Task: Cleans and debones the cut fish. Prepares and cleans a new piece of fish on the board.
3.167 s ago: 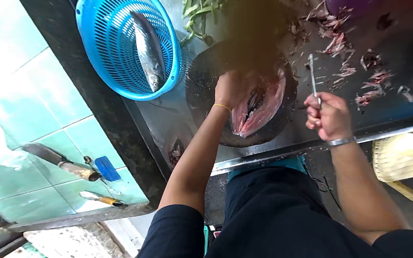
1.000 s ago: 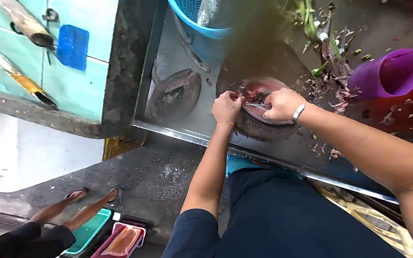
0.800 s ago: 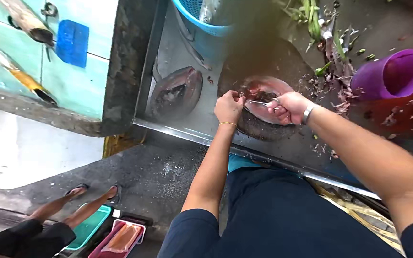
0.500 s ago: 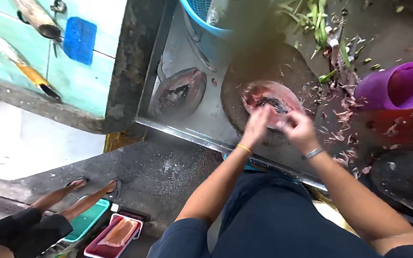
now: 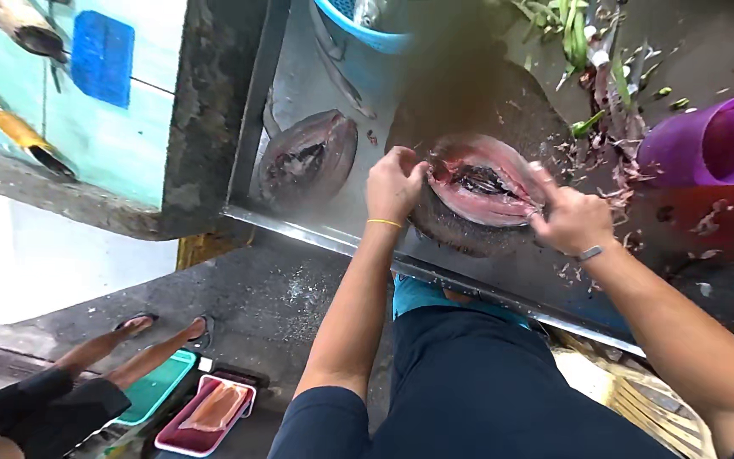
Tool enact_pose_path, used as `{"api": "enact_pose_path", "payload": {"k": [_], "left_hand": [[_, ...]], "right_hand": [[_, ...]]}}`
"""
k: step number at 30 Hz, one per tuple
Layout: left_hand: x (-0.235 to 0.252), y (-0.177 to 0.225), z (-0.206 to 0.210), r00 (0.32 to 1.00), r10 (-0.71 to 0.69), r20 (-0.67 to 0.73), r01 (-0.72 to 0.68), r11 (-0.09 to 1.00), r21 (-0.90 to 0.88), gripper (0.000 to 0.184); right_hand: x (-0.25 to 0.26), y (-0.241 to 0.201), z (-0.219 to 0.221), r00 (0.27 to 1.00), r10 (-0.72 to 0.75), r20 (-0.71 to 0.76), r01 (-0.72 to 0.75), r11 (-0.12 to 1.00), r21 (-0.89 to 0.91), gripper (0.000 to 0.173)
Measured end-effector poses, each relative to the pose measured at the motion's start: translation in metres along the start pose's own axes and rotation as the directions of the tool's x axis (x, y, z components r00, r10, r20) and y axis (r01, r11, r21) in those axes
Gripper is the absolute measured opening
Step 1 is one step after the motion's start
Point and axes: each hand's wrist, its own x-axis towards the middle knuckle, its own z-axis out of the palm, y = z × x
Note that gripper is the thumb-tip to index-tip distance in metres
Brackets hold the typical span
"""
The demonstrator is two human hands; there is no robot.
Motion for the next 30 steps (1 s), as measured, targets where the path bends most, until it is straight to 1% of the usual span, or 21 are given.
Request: {"api": "enact_pose_path", "payload": {"k": [1,2,3,4,6,9,12,15,18,25,30], "left_hand": [[0.001,0.003,0.01,0.999,-0.022,0.048,0.023,1.0,-0.017,0.048],[0.001,0.006,0.018,0.994,-0.052,0.095,0.052,0.999,-0.005,0.054],[0.005,0.009,0.022,0.991,-0.076,0.114,0.073,0.997,0.024,0.058],[0.007,0.01,0.024,0.988,-0.097,0.123,0.091,0.994,0.054,0.06],[0.008,0.01,0.026,0.986,-0.118,0.12,0.109,0.99,0.085,0.063],[0.007,0.006,0.028,0.988,-0.112,0.11,0.103,0.991,0.082,0.063],[0.006,0.006,0.028,0.991,-0.097,0.096,0.089,0.993,0.084,0.063],[0.004,0.005,0.03,0.994,-0.067,0.085,0.059,0.993,0.101,0.069],[0.004,0.006,0.03,0.993,-0.073,0.089,0.063,0.991,0.116,0.071],[0.004,0.009,0.031,0.99,-0.102,0.096,0.09,0.989,0.119,0.073],[0.003,0.012,0.032,0.988,-0.126,0.09,0.114,0.985,0.129,0.075]], "right_hand": [[-0.006,-0.013,0.008,0.995,-0.104,-0.009,0.104,0.995,0.0,0.077],[-0.009,-0.024,0.016,0.98,-0.198,-0.001,0.198,0.98,-0.006,0.074],[-0.005,-0.033,0.021,0.962,-0.271,0.022,0.272,0.962,-0.027,0.07],[0.0,-0.039,0.026,0.946,-0.318,0.062,0.322,0.945,-0.054,0.068],[0.008,-0.046,0.031,0.924,-0.356,0.141,0.37,0.925,-0.085,0.066],[0.013,-0.046,0.036,0.909,-0.383,0.167,0.401,0.911,-0.093,0.065],[0.014,-0.042,0.038,0.904,-0.403,0.143,0.419,0.901,-0.109,0.066],[0.013,-0.04,0.037,0.9,-0.413,0.143,0.43,0.894,-0.126,0.065],[0.018,-0.043,0.037,0.893,-0.426,0.143,0.444,0.887,-0.131,0.064],[0.03,-0.07,0.009,0.88,-0.39,0.27,0.434,0.892,-0.126,0.068],[0.026,-0.054,-0.003,0.861,-0.418,0.289,0.473,0.867,-0.157,0.068]]}}
